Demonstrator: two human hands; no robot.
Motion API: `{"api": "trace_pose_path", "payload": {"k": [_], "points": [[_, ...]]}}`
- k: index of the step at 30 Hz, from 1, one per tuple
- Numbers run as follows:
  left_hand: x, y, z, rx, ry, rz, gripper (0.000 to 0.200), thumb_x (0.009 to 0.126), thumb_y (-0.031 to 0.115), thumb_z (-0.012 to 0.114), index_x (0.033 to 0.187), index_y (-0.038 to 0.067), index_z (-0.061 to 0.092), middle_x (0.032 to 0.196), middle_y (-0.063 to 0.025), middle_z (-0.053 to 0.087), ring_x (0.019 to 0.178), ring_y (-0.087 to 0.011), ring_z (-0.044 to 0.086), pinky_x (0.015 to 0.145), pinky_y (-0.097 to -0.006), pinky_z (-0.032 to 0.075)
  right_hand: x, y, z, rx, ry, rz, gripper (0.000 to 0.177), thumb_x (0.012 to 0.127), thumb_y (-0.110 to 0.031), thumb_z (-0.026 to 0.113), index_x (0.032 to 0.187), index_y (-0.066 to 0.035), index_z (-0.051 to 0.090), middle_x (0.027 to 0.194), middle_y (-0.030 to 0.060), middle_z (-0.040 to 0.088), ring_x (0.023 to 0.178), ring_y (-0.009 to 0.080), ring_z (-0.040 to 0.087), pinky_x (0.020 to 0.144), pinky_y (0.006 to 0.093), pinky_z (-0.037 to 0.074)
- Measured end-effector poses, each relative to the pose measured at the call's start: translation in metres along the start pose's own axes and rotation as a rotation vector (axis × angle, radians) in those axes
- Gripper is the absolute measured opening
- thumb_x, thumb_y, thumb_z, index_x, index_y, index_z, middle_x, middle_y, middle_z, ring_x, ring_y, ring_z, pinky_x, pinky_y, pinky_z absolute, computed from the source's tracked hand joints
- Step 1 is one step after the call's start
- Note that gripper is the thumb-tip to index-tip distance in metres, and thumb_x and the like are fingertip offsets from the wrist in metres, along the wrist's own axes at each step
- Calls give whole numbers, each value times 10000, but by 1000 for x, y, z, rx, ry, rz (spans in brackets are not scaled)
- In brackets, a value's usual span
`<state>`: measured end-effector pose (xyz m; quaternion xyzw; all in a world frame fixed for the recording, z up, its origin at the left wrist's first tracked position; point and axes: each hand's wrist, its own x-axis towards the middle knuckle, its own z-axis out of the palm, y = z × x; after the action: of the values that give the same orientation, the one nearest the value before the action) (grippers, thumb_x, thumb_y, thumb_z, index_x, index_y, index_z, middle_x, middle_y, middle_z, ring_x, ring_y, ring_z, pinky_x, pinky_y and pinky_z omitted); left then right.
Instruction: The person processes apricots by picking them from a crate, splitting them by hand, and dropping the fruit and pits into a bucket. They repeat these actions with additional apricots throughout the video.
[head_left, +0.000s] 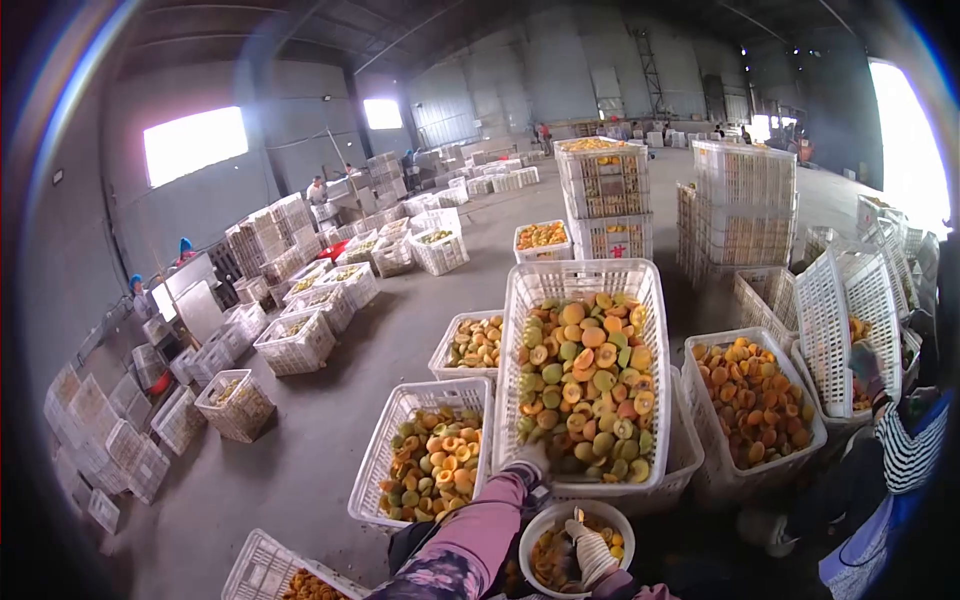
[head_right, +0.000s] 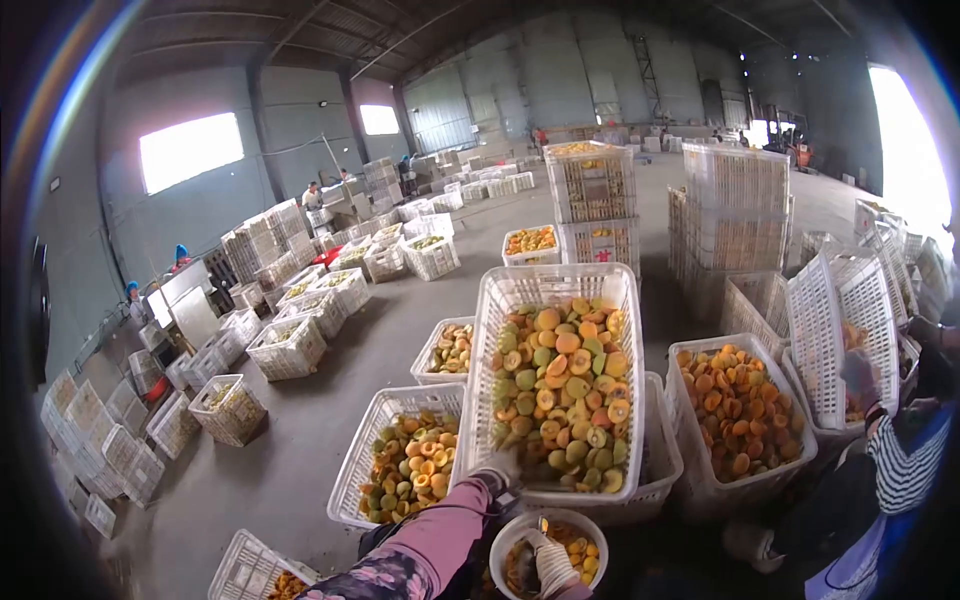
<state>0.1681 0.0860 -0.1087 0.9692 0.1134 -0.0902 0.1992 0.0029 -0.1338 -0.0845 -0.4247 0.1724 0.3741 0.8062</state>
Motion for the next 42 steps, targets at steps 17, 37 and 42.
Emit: {"api": "trace_pose_path", "payload": {"k": [17,37,42], "points": [[1,-6,-6,177,-25,135,419,764,269,584,1141,87,581,1142,-195,575,1079,-339,543,885,-413,454,-48,-36,21,-1769,212,-275,457,831,-410,468,1103,-50,534,987,243,621,958,383,594,851,440,448],[-1,-12,17,-863,-143,538,293,877,173,530,1157,90,543,1034,-19,606,912,-194,563,752,-310,469,-42,-42,26,-1449,227,-298,549,858,-494,409,1120,-23,517,1017,286,587,995,414,554,880,454,417],[-136,74,1,-1486,23,306,296,948,270,476,1155,61,511,1051,-6,559,926,-122,551,776,-252,472,93,27,-52,-1176,196,-715,395,875,-377,484,1085,-46,534,918,244,613,873,406,583,747,443,458]]}}
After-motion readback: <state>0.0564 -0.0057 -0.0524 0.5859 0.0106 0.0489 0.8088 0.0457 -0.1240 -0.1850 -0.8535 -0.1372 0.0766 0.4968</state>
